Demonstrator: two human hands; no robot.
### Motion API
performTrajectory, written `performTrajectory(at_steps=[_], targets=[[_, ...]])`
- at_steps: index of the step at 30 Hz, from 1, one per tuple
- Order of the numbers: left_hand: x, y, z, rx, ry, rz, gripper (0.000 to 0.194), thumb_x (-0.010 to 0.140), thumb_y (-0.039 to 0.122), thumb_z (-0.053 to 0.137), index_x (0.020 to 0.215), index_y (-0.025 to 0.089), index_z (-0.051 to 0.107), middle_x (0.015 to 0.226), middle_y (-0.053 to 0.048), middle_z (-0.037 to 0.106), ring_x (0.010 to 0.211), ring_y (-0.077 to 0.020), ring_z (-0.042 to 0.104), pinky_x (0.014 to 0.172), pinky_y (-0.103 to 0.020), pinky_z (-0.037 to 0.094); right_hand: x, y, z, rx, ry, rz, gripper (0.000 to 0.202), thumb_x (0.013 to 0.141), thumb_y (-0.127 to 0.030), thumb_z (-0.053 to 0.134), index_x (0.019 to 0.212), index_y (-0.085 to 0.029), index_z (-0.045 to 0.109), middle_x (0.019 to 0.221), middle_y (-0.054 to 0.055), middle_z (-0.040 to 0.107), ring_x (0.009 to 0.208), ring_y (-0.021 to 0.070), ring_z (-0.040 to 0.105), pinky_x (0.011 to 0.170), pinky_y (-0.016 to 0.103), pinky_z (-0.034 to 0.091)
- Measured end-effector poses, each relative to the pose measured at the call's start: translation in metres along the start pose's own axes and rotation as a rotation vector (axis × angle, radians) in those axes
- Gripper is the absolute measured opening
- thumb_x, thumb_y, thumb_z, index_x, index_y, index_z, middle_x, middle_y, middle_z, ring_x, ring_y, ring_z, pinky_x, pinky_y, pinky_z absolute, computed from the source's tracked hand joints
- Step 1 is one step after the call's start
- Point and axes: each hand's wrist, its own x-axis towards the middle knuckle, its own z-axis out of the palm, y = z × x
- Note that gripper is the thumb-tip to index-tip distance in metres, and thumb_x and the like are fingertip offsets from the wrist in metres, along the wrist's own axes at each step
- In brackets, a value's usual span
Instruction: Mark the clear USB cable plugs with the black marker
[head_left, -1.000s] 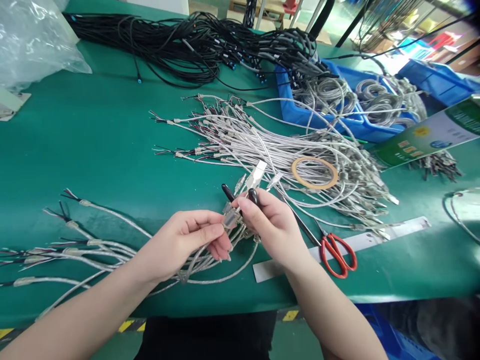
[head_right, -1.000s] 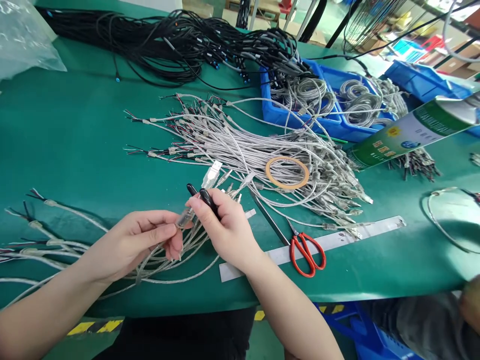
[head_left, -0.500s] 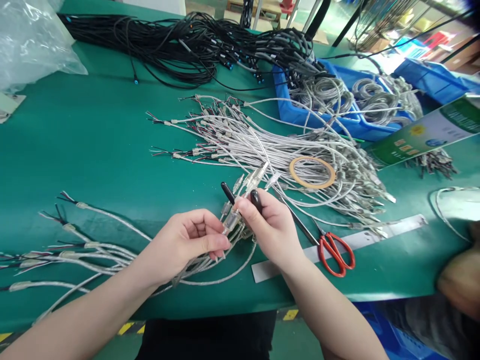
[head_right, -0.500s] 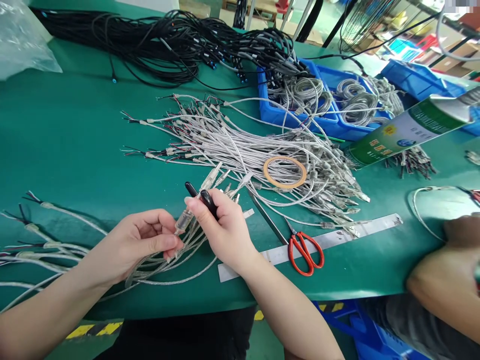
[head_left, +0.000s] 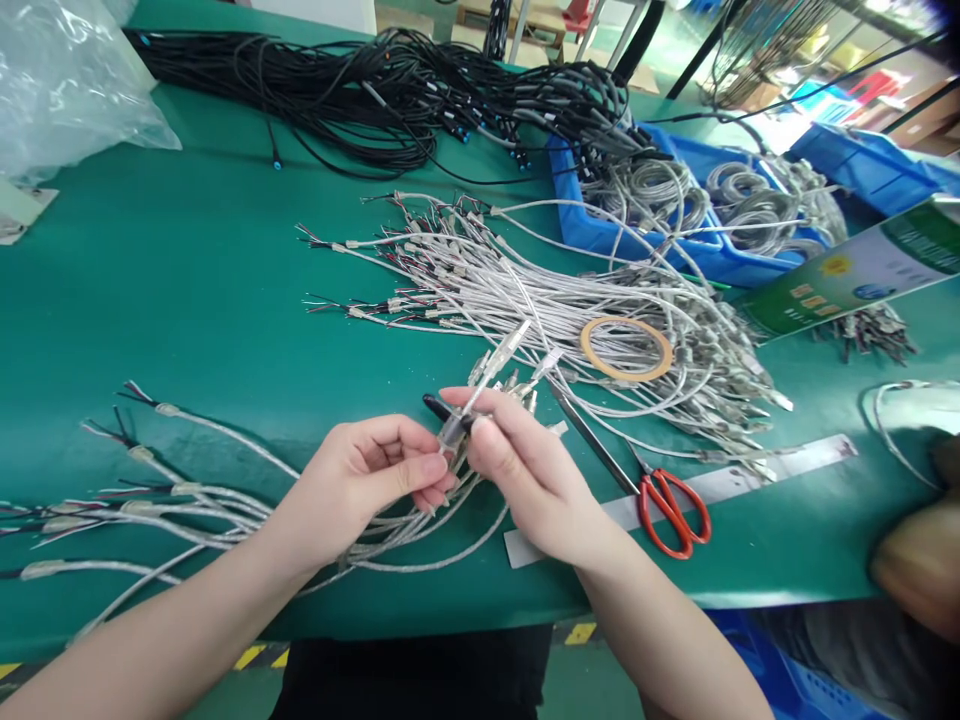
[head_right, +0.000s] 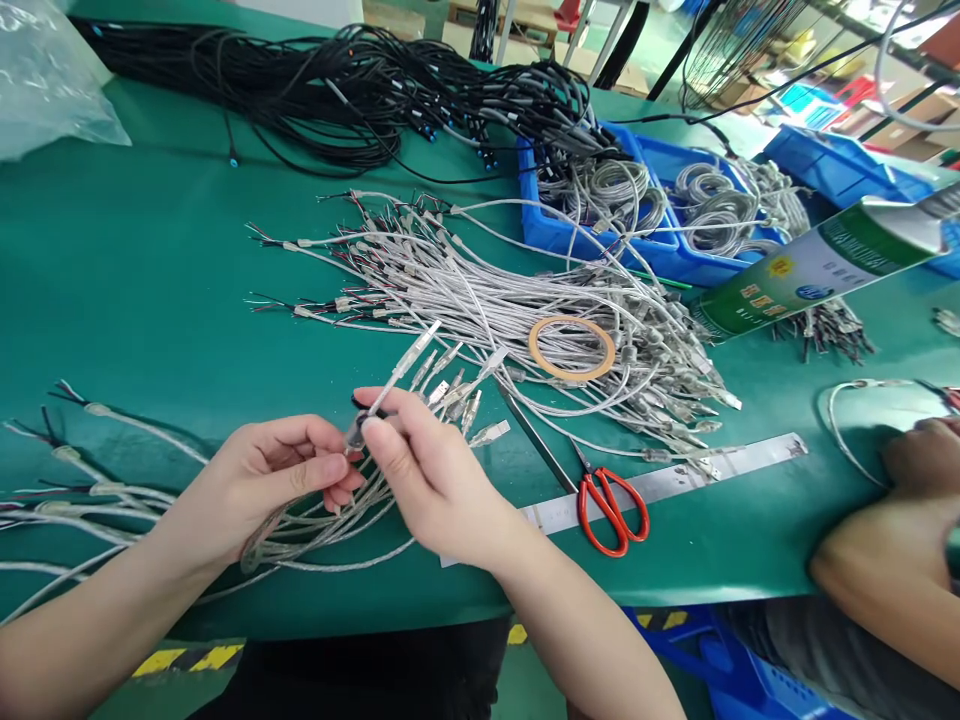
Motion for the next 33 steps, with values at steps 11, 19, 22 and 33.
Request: performTrajectory(at_steps=[11, 19, 22, 33], targets=[[-0.007, 0.002, 0.006, 0.344, 0.069, 0.103, 0.018, 0.081, 0.029, 0.070, 0.074, 0.015, 0.062, 0.063, 0.002, 0.063, 0.058, -0.0081, 0.058, 0.055, -0.013, 0.048, 0.000, -0.003, 0.004, -0.280, 0.077, -0.152, 0.018, 0.102, -0.026, 0.037, 0.097, -0.015, 0.050, 0.071, -0.001, 0.050, 0.059, 0.0089, 0.047, 0.058, 0.021, 0.037], [-0.004, 0.000, 0.002, 0.389, 0.121, 0.139, 0.020, 0.081, 0.032, 0.071, 0.077, 0.015, 0.061, 0.065, 0.003, 0.061, 0.061, -0.0089, 0.057, 0.058, -0.015, 0.049, 0.000, -0.001, 0.003, -0.238, -0.079, -0.104, 0.034, 0.101, -0.026, 0.043, 0.132, -0.012, 0.038, 0.069, -0.005, 0.055, 0.060, 0.0085, 0.050, 0.064, 0.021, 0.039], [-0.005, 0.000, 0.003, 0.393, 0.076, 0.103, 0.019, 0.083, 0.032, 0.070, 0.078, 0.015, 0.062, 0.066, 0.002, 0.063, 0.061, -0.0083, 0.057, 0.059, -0.014, 0.048, 0.002, 0.001, 0.005, -0.319, 0.024, -0.125, 0.020, 0.101, -0.027, 0.041, 0.111, -0.013, 0.050, 0.078, 0.001, 0.059, 0.065, 0.0098, 0.053, 0.064, 0.023, 0.040], [0.002, 0.000, -0.005, 0.075, -0.127, -0.057, 0.020, 0.087, 0.031, 0.068, 0.077, 0.014, 0.070, 0.069, -0.002, 0.067, 0.062, -0.0084, 0.060, 0.061, -0.014, 0.049, 0.005, 0.001, -0.006, 0.136, 0.131, 0.042, 0.036, 0.097, -0.049, 0.050, 0.107, -0.018, 0.064, 0.060, -0.002, 0.041, 0.058, 0.0110, 0.042, 0.061, 0.025, 0.041]])
